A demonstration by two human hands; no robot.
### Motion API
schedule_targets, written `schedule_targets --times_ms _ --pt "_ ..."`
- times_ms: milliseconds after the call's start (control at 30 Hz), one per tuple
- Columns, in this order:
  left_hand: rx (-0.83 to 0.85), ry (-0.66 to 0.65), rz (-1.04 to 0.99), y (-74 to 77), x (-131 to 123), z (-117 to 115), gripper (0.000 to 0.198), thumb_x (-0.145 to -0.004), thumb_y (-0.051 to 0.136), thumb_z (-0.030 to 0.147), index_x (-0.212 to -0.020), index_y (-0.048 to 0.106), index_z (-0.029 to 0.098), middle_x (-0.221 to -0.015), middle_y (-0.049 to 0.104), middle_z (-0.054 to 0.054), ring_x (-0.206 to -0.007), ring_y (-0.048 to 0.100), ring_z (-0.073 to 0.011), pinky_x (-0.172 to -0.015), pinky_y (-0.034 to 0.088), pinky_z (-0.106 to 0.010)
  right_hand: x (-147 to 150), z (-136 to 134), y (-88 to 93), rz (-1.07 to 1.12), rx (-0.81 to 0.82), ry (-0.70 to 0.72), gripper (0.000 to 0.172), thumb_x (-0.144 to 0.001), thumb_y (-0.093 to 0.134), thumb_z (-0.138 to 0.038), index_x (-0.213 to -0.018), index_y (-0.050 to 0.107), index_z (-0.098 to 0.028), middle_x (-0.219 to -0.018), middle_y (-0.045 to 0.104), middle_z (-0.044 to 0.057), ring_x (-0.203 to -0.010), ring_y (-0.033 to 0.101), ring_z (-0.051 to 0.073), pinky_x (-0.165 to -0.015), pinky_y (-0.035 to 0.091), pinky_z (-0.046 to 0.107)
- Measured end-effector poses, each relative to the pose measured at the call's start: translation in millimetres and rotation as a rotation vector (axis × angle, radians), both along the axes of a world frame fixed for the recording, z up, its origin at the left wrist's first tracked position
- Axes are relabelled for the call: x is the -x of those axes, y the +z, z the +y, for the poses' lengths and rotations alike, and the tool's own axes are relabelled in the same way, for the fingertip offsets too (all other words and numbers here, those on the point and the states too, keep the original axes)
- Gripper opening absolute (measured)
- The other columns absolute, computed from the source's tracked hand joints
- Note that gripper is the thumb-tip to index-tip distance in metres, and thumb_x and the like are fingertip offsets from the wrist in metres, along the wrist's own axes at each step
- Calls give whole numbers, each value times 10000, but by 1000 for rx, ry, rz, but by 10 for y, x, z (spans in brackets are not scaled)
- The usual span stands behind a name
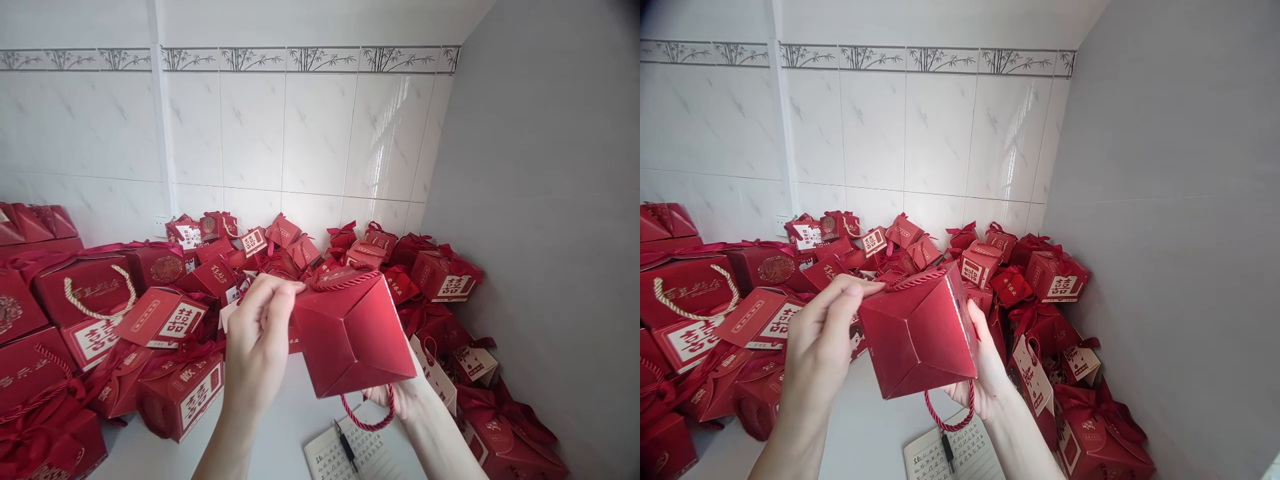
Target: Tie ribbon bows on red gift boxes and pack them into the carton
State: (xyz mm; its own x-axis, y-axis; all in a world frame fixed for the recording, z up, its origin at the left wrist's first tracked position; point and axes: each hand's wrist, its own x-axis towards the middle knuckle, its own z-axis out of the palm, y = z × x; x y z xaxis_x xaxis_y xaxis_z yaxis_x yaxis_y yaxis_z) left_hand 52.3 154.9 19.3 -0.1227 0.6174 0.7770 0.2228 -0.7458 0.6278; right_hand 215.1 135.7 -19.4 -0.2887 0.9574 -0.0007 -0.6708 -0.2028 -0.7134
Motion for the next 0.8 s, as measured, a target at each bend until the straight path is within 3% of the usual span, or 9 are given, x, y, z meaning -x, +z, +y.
schedule_targets --times_ms 67,233,367,500,567,633,700,800 --pt "6 5 -13 0 9 -4 327 -895 396 375 -748 634 206 -703 605 2 -697 578 -155 -669 457 -266 -2 8 -6 10 10 13 546 -711 578 -652 -885 665 -142 -682 697 85 -712 687 226 -651 589 372" --pt "10 -19 -20 0 -32 -12 196 -755 634 391 -767 590 200 -772 631 1 -764 597 -163 -683 462 -251 -12 34 -26 37 6 38 514 -736 563 -647 -764 654 -141 -656 692 83 -657 680 196 -619 582 328" --pt "62 -4 -62 -11 -12 50 299 -873 449 366 -712 638 199 -719 646 -5 -726 606 -165 -688 466 -270 1 41 -30 53 -8 3 457 -774 565 -590 -679 626 -147 -600 679 48 -527 643 135 -537 551 232" --pt "66 -114 -178 -62 37 173 433 -882 361 480 -820 672 184 -836 688 -44 -831 628 -212 -748 489 -312 -5 28 -1 -81 -52 -120 432 -774 561 -585 -822 643 -163 -653 689 37 -606 665 165 -612 568 292" --pt "35 -152 -234 -79 50 200 449 -877 348 515 -878 659 191 -924 682 -54 -920 617 -223 -812 488 -325 -52 14 14 -240 -194 -271 444 -745 604 -578 -969 621 -194 -818 710 45 -748 681 194 -718 566 334" --pt "-9 -142 -266 -84 52 186 415 -869 377 519 -928 643 206 -991 663 -50 -994 596 -223 -871 472 -326 -133 -5 21 -514 -439 -469 537 -702 680 -528 -1128 547 -230 -1049 671 60 -944 648 226 -862 521 381" --pt "-34 -134 -219 -81 40 139 407 -867 391 523 -962 632 209 -1022 652 -51 -1026 586 -224 -897 460 -327 -228 -24 21 -875 -709 -690 688 -639 766 -444 -1231 469 -255 -1239 559 80 -1140 542 265 -993 427 439" --pt "-35 -132 -56 -71 -11 54 401 -863 421 528 -1000 616 205 -1048 644 -56 -1019 586 -215 -887 463 -320 -344 -43 18 -1312 -1028 -937 807 -593 812 -369 -1294 421 -283 -1347 417 100 -1275 401 300 -1048 361 491"
